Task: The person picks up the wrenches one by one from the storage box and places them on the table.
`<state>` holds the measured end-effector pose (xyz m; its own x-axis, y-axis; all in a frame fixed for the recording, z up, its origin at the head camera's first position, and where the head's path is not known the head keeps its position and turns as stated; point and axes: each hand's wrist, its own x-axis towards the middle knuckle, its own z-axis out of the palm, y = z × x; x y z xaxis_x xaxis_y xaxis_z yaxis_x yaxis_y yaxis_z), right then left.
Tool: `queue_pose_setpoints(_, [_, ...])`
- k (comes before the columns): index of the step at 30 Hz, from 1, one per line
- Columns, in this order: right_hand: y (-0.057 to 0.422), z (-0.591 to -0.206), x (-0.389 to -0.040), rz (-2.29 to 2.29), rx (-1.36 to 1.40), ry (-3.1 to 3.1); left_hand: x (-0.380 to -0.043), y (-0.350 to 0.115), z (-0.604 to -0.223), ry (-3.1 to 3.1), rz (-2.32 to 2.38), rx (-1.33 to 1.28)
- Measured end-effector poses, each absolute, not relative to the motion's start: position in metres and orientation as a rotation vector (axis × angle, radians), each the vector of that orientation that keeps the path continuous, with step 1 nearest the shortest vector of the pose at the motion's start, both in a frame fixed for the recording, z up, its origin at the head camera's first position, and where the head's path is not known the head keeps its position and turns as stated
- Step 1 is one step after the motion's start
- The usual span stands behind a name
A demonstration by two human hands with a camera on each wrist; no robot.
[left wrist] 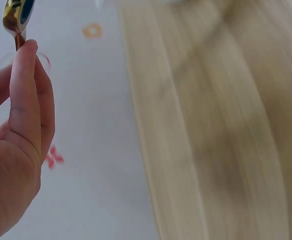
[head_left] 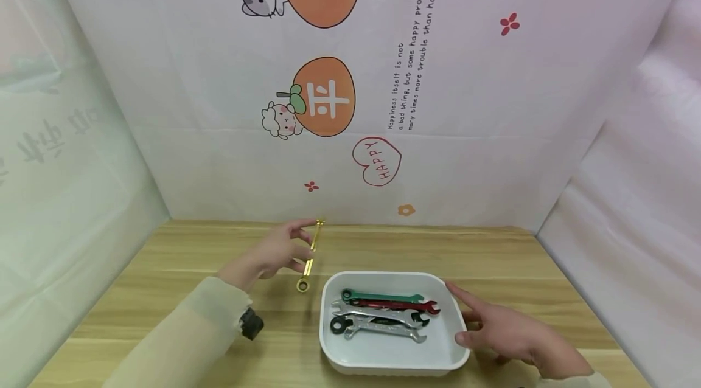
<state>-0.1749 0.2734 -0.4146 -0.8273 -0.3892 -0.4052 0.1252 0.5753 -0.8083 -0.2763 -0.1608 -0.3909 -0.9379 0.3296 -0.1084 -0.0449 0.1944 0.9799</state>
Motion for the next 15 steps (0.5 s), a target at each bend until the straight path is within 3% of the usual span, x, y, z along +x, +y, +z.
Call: queue_pose_setpoints(15, [0.275,-0.415,-0.176,-1.225,-0.228,2.236,-0.269,-0.28,-0.42,2.394,1.673,0.12])
